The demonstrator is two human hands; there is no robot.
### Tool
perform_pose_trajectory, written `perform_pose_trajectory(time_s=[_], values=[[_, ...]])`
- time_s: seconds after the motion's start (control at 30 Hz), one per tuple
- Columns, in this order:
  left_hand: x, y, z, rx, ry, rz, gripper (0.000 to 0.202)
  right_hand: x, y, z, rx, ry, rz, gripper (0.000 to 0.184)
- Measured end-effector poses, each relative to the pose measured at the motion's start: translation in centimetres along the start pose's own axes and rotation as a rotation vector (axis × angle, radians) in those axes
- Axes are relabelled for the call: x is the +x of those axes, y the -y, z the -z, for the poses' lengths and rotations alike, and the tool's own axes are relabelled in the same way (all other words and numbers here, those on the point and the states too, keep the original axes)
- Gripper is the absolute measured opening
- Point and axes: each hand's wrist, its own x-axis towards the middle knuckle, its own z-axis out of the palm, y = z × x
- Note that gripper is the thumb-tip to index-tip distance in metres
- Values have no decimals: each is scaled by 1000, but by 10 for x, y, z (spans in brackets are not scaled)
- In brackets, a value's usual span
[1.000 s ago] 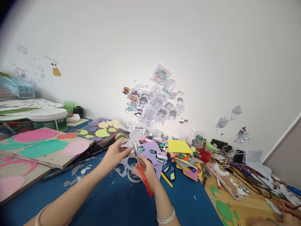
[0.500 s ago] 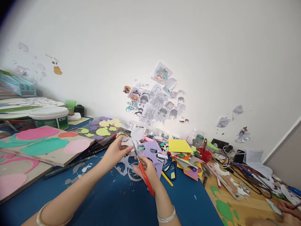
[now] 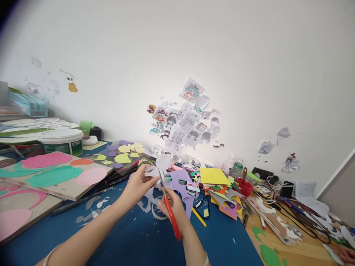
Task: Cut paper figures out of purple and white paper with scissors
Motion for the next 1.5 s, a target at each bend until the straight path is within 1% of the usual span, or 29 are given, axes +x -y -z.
perform_pose_trajectory(time_s=[0.1,0.2,0.3,0.4,0.63,0.83,1.03,1.17,1.3,1.37,1.5], values=[[1,3,0,-13,-10,8,22,1,-3,-3,19,-29,13,46],[1,5,0,-33,1,9,24,3,-10,-6,35,-76,39,49],[1,6,-1,-25,27,0,23,6,-19,-9,47,-132,75,55],[0,6,-2,-10,32,0,22,8,-22,-11,48,-147,87,58],[-3,3,-4,-45,38,14,24,6,-17,-12,45,-127,71,61],[-4,1,-4,-45,22,30,24,7,-19,-13,48,-150,67,57],[-3,4,-5,-15,28,16,24,7,-18,-14,36,-169,60,60],[-4,0,-5,-34,33,22,24,6,-14,-13,37,-173,56,58],[-4,-4,-5,-52,24,27,25,5,-11,-13,41,-176,22,56],[-3,-3,-5,-39,19,13,26,5,-11,-13,32,-174,30,56],[-2,2,-6,12,27,3,27,6,-10,-14,-8,-179,95,54]])
